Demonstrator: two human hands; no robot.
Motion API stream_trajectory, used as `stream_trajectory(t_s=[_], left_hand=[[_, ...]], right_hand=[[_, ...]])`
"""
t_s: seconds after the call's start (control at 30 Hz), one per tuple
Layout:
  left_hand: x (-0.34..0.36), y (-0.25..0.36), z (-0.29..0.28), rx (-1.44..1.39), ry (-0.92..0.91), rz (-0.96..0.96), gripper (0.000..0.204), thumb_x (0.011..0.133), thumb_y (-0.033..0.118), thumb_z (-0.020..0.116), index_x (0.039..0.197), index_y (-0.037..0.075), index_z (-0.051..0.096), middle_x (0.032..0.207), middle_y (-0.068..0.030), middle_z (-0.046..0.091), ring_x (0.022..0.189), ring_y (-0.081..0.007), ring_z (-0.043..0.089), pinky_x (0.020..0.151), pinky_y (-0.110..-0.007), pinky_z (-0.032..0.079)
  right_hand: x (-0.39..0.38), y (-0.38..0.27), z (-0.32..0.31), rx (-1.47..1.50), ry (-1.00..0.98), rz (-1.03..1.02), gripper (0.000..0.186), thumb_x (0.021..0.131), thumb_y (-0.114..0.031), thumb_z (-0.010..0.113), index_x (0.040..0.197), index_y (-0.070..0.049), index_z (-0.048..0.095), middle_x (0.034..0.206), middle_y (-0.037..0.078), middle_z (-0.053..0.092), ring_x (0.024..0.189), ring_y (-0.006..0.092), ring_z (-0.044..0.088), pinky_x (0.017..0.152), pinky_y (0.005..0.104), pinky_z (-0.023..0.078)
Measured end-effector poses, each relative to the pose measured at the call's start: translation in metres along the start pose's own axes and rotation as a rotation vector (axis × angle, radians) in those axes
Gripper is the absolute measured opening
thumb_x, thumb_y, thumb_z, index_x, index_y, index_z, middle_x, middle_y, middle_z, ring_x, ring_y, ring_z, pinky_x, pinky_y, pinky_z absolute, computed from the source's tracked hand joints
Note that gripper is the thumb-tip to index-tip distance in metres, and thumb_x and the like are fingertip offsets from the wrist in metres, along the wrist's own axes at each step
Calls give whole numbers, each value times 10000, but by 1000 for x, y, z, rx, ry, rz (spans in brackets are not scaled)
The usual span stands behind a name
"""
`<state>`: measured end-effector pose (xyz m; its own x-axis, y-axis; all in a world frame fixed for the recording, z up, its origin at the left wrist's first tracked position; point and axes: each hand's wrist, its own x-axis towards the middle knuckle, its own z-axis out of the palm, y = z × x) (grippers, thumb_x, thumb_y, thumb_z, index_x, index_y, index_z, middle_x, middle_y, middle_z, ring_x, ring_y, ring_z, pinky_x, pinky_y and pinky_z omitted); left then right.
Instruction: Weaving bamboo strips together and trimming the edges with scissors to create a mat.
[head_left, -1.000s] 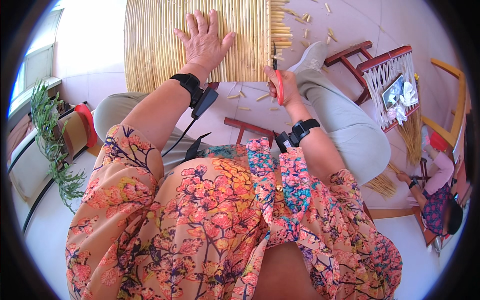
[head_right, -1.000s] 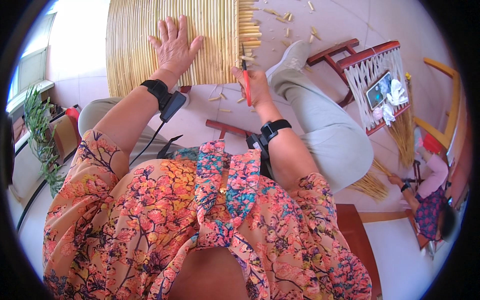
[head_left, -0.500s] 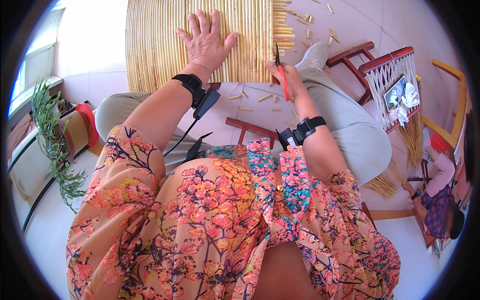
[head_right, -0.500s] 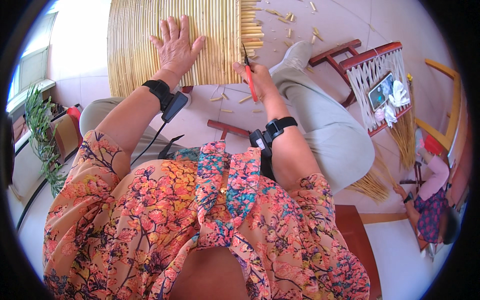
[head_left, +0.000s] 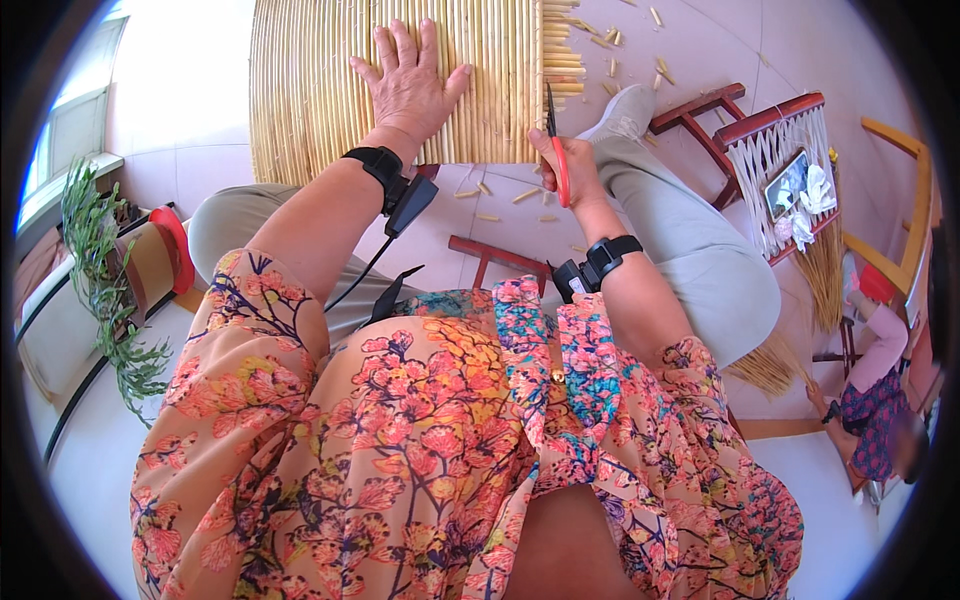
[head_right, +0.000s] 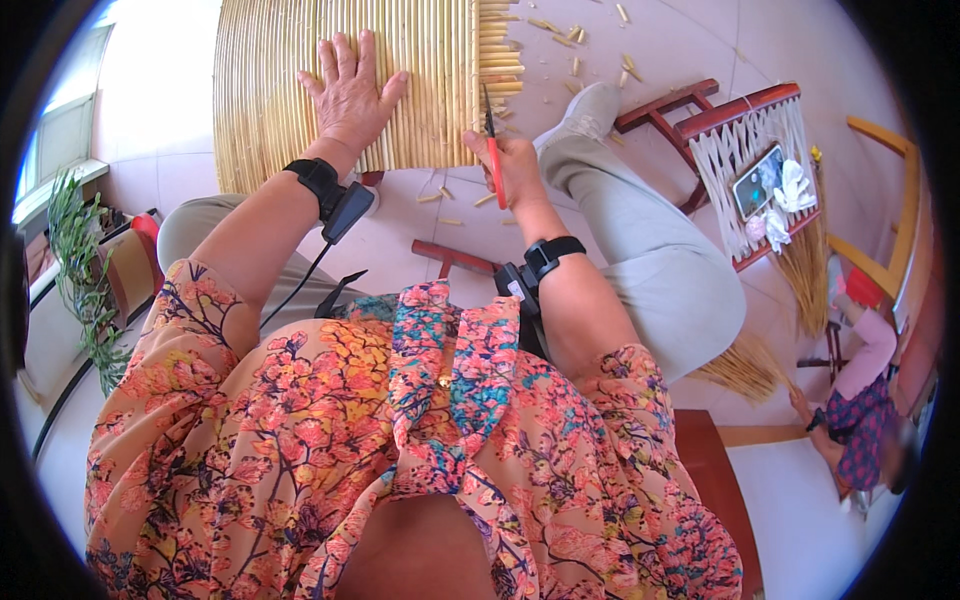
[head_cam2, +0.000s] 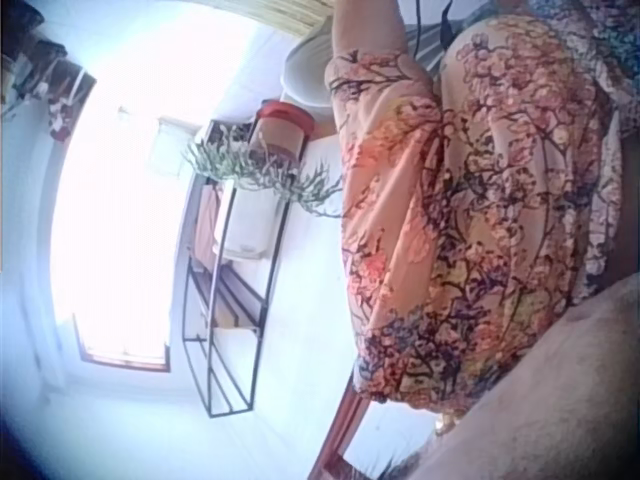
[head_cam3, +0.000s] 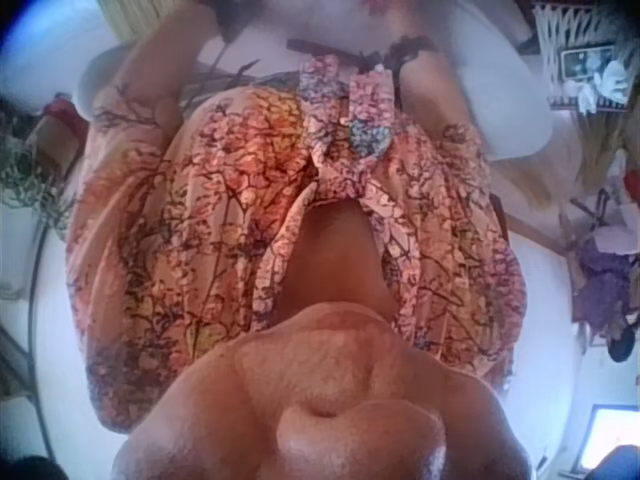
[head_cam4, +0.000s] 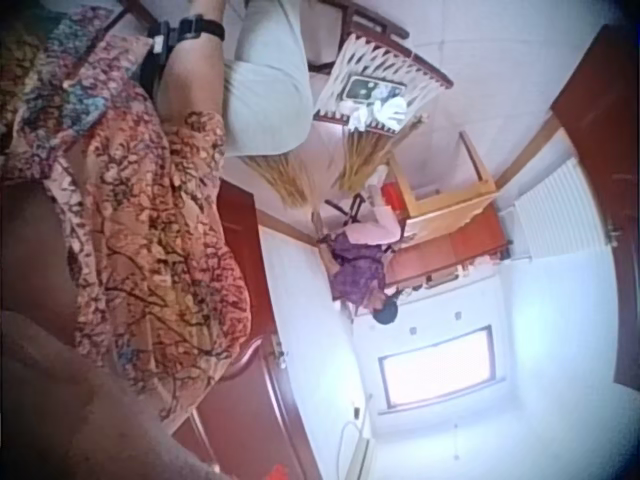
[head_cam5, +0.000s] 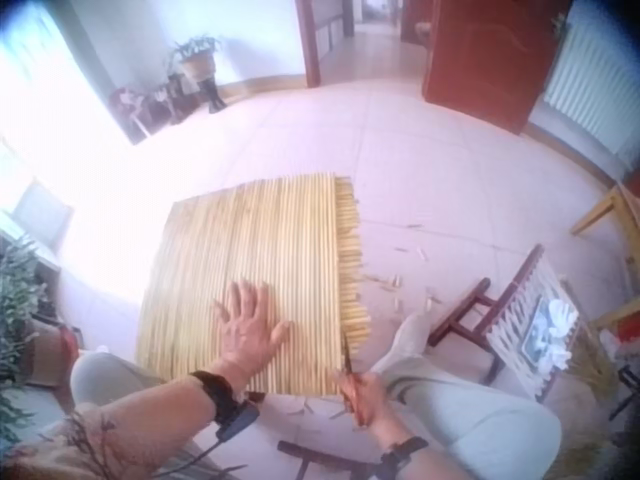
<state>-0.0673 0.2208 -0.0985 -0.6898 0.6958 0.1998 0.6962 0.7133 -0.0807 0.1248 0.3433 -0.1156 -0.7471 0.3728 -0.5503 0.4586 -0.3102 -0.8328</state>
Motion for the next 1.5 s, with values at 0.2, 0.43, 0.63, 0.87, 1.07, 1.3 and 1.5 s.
stream_trajectory(t_s=[0.2,0.43,0.63,0.87,1.07,1.3,1.5], left_hand=[[2,0,3,-3,22,11,726,837,587,346,1386,127,225,1427,-182,185,1337,-348,84,1015,-607,21],[3,-1,6,-20,21,-5,725,834,591,346,1384,131,233,1426,-174,192,1336,-346,91,1012,-612,28],[3,-1,6,-19,23,7,720,837,588,343,1385,136,230,1428,-171,190,1337,-345,89,1010,-613,29],[3,-1,7,-31,58,15,734,826,594,356,1389,143,224,1428,-179,189,1336,-352,92,1009,-613,21],[4,2,5,-26,43,8,728,827,590,353,1388,143,225,1427,-179,191,1335,-357,93,1010,-610,29],[3,2,3,26,30,8,729,831,578,357,1390,132,217,1428,-185,184,1336,-358,82,1001,-624,26],[4,3,2,8,39,2,730,833,573,357,1391,124,212,1424,-194,185,1334,-364,84,997,-629,27]], right_hand=[[7,11,4,260,-48,7,540,775,-556,576,796,-16,579,639,52,535,554,120,516,525,248,423],[5,4,-1,-79,-35,-41,588,795,-592,514,891,-14,571,728,34,523,660,136,518,613,262,431],[10,5,-2,-79,-58,-15,580,806,-579,510,914,-13,577,756,33,523,676,132,507,628,262,431],[18,15,-3,-216,-43,-160,524,848,-515,488,934,-5,574,787,42,542,680,136,510,649,277,438],[14,6,-4,-377,-8,-190,550,835,-536,492,840,9,566,666,60,528,626,136,505,592,285,429],[4,8,7,-66,80,-127,473,792,-474,607,654,-25,550,476,8,441,388,103,423,377,253,357],[8,11,3,-14,65,-31,457,784,-461,625,654,-30,553,489,1,446,391,100,412,380,247,356]])
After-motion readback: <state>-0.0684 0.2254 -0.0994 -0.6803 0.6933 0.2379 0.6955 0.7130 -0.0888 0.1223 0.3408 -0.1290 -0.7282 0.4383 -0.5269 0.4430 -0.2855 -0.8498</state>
